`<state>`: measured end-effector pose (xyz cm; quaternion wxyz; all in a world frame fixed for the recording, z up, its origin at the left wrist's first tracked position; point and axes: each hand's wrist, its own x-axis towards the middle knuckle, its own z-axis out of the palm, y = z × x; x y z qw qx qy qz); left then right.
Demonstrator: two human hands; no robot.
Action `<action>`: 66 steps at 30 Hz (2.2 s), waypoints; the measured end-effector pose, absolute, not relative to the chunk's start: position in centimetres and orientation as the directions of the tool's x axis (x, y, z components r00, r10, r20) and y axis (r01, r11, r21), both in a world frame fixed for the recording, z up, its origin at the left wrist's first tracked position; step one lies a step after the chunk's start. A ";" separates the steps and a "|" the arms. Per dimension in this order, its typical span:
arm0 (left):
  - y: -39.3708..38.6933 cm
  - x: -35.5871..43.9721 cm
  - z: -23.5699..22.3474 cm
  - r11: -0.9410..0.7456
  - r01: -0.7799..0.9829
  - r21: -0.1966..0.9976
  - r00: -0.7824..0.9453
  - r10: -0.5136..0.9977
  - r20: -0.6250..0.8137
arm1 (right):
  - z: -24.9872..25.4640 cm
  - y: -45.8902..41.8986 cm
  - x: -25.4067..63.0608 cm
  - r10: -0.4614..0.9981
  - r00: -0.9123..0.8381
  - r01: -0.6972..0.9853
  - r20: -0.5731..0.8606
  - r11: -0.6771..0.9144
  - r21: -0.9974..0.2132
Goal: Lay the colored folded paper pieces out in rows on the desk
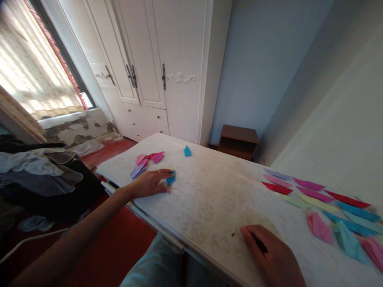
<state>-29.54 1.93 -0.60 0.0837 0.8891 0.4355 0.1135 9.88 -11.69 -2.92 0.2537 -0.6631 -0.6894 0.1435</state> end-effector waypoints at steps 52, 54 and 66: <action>4.9 5.4 -0.3 -0.477 0.356 0.804 0.776 0.630 0.030 | -2.1 -12.0 8.1 0.964 -0.088 0.803 0.251 0.218 -0.555; 5.1 6.6 -0.6 -0.522 0.369 0.769 0.776 0.628 0.054 | -2.1 -11.9 8.1 0.966 -0.088 0.802 0.243 0.213 -0.558; 1.6 4.4 -0.4 -0.884 0.334 0.326 0.861 0.427 0.276 | -2.3 -11.8 8.1 0.954 -0.095 0.839 0.285 0.231 -0.493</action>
